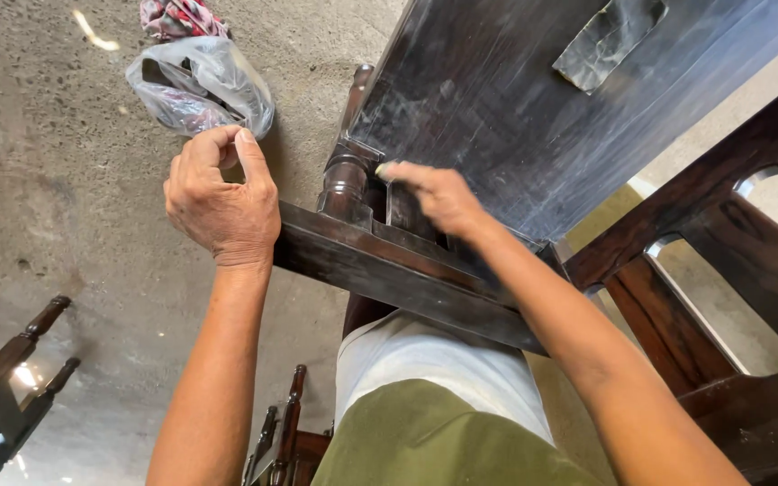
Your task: The person sands the wooden frame of a dark brown chair using a sanding block. They work on the armrests, the backrest slats, and the carved details of the chair's back.
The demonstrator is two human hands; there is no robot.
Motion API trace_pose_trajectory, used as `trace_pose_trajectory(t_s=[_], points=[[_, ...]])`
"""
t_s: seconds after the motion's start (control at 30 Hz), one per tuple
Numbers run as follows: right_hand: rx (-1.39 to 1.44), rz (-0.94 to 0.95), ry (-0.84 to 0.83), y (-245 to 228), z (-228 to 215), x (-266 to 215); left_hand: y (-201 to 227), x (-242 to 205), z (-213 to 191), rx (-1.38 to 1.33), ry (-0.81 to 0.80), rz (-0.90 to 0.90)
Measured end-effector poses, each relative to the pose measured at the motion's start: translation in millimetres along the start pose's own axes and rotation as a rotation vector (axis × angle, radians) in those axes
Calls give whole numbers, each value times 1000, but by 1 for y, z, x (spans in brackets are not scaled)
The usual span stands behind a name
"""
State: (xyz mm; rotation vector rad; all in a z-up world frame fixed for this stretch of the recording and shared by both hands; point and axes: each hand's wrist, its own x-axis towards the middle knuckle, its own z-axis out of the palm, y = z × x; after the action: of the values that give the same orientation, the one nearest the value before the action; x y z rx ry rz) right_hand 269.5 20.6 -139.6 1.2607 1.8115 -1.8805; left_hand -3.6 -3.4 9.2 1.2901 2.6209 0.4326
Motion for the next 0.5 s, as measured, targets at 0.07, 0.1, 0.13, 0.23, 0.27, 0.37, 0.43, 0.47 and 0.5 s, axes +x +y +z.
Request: trace_pose_trajectory(t_s=[0.07,0.1,0.13,0.23,0.27,0.37,0.43,0.47,0.5], points=[[145,-269,50,27,25,-4,1,0,0,-15,-11,6],[153,-256,55,34,22,-8,0,1,1,5,-7,21],[161,-244,61,39,19,-12,-1,1,2,26,-3,36],[151,28,-98,53,-13,-32,-1,3,2,16,35,36],[142,22,-85,40,-21,-41,0,4,5,5,47,43],[363,-42,-192,-11,-27,-70,-3,1,1,25,-5,30],[193,109,-169,-53,-32,-87,0,3,1,-11,9,37],[194,109,-166,-45,-27,-81,0,3,1,-11,8,39],[225,13,-133,-38,-23,-77,1,3,1,-7,10,31]])
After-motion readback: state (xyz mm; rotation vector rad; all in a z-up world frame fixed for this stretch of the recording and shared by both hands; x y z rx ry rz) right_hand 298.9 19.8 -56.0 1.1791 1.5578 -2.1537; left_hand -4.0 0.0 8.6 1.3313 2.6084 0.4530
